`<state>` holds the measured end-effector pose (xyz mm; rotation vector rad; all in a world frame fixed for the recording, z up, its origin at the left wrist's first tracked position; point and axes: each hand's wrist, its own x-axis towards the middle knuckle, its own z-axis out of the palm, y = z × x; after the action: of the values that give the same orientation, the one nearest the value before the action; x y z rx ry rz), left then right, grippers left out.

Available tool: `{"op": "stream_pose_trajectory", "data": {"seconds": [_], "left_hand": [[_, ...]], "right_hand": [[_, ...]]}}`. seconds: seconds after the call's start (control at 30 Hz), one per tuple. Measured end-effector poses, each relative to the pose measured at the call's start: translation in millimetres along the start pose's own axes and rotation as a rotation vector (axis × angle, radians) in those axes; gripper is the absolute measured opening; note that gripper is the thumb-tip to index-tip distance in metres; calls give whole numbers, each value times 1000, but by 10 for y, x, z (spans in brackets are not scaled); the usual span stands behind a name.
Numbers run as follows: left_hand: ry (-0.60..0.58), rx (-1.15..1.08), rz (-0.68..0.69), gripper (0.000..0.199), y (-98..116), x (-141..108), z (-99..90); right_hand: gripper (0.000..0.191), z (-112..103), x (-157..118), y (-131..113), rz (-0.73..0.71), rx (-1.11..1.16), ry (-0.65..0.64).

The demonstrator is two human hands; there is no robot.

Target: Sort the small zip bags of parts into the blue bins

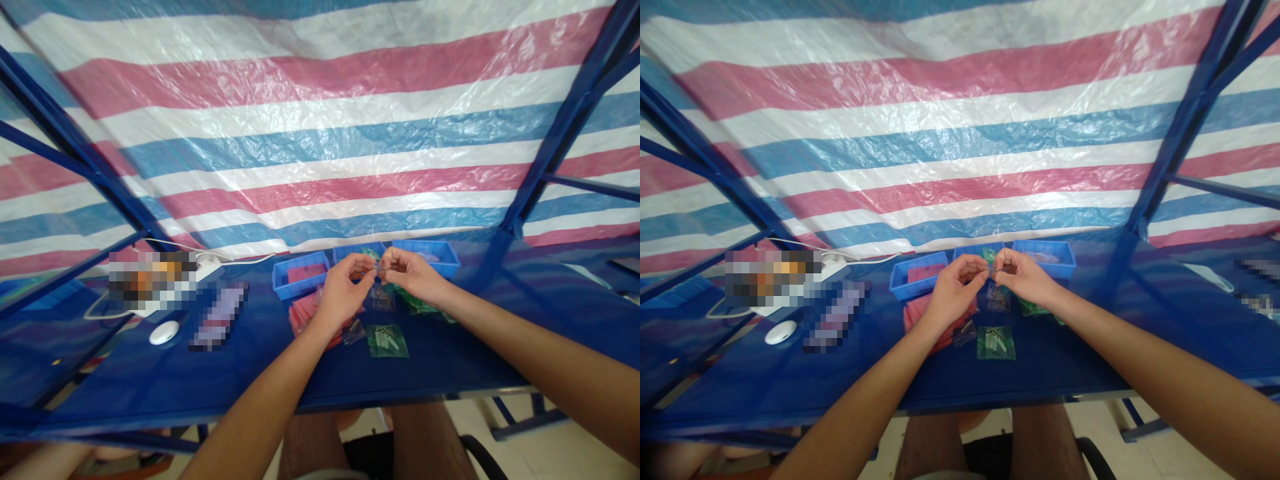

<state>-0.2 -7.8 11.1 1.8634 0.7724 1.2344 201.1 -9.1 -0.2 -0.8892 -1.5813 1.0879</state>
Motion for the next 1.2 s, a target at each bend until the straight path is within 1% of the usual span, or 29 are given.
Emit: {"op": "stream_pose_trajectory", "data": {"seconds": [0.13,0.23,0.33,0.43,0.5,0.57,0.7,0.8,0.87,0.97,1.07,1.2], "left_hand": [[35,31,9,21,-6,7,-10],[36,68,21,17,-3,11,-29],[30,129,72,11,-5,16,-65],[53,175,128,13,-22,24,-107],[65,178,140,16,-38,27,-124],[54,160,117,18,-51,28,-129],[43,158,54,19,-63,31,-122],[69,181,36,22,-63,38,-120],[59,181,17,24,-49,36,-116],[27,188,4,20,7,19,-96],[16,198,-19,28,70,-3,-69],[41,225,-55,34,74,-15,-61]], "right_hand": [[20,-17,5,3,-47,30,-4],[21,-31,12,3,-69,-4,14],[23,-56,26,27,-100,-48,40],[22,-86,45,70,-161,-87,85],[18,-96,55,92,-191,-98,110],[16,-94,59,98,-180,-63,110],[20,-71,52,67,-76,32,90],[20,-69,42,35,-45,-9,116],[21,-76,36,24,-44,-50,128],[23,-81,29,17,-86,-73,101],[21,-72,17,8,-127,-65,71],[19,-34,-14,-21,-111,-23,30]]}}
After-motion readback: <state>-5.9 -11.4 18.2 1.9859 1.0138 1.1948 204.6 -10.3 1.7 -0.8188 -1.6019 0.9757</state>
